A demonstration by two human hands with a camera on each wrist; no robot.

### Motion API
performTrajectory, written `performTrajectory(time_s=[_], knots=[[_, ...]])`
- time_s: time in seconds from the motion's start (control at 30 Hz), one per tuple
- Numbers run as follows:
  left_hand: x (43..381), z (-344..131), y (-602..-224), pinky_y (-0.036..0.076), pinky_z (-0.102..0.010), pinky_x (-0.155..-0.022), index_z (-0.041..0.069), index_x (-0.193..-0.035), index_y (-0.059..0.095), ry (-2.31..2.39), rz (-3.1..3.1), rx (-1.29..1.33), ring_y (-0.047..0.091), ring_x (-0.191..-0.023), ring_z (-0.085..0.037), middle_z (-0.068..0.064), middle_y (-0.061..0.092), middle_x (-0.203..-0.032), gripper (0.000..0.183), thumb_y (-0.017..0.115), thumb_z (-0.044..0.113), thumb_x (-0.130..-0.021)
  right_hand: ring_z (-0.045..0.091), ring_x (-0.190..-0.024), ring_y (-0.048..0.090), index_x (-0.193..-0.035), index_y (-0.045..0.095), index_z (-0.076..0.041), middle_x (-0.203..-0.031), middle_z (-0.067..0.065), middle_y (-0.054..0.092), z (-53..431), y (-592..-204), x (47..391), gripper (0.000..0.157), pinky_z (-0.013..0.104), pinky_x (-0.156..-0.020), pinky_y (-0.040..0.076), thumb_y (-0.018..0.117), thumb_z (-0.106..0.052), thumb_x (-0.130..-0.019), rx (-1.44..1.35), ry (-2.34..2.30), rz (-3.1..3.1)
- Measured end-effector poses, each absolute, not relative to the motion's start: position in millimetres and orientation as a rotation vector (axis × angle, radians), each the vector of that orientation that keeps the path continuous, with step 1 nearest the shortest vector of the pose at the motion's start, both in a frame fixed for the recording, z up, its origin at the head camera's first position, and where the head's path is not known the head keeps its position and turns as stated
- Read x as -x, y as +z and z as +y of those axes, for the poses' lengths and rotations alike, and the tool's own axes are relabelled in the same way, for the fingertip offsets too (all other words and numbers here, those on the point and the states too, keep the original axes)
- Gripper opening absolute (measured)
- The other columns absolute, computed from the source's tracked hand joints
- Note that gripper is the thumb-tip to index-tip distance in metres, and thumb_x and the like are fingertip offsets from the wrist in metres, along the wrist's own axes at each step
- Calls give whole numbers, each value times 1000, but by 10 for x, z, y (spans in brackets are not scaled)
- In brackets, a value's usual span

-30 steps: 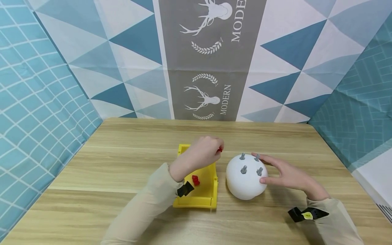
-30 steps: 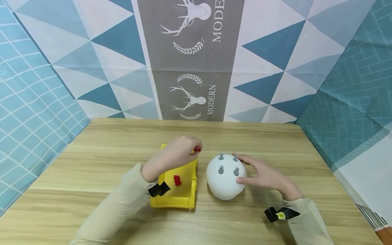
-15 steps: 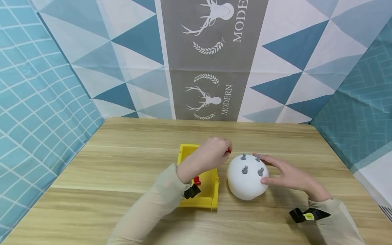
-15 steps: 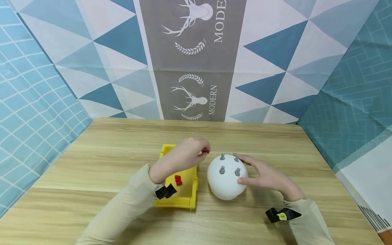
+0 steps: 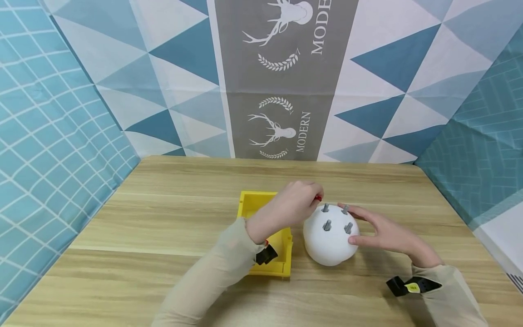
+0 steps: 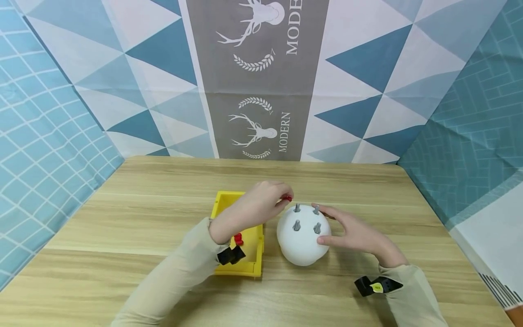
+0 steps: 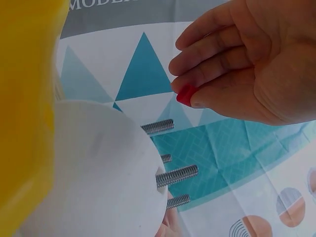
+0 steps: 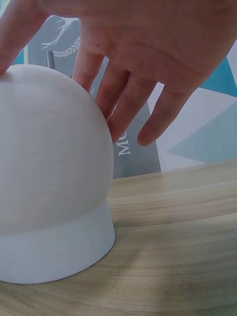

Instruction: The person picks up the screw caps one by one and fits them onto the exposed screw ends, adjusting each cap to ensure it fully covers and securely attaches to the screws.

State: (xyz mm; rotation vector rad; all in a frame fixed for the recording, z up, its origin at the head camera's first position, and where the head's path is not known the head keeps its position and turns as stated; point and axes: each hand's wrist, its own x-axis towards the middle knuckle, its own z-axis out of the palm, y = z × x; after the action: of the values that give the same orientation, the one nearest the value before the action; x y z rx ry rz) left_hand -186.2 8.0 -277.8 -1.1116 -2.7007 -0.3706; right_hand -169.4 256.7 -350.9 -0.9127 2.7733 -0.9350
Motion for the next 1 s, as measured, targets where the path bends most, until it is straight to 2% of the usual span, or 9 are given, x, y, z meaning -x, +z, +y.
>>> performTrajectory(time_s=[0.5, 1.0], knots=[[1885, 182, -2808, 49, -16, -71, 10, -97, 65, -394, -2688, 1162, 59, -84, -11, 0, 65, -93, 13, 55, 11, -88, 19, -118, 47, -139, 36, -15, -136, 1, 45, 2565, -3490, 1679, 69, 48, -87, 45, 67, -31, -81, 889, -908, 2779], [1909, 245, -2830, 44, -12, -64, 11, -95, 62, -471, -2691, 1166, 54, -73, -8, 3, 64, -88, 10, 56, 11, -87, 22, -119, 46, -140, 35, -15, -135, 3, 46, 2553, -3489, 1673, 69, 51, -88, 44, 68, -30, -81, 887, -925, 2772]])
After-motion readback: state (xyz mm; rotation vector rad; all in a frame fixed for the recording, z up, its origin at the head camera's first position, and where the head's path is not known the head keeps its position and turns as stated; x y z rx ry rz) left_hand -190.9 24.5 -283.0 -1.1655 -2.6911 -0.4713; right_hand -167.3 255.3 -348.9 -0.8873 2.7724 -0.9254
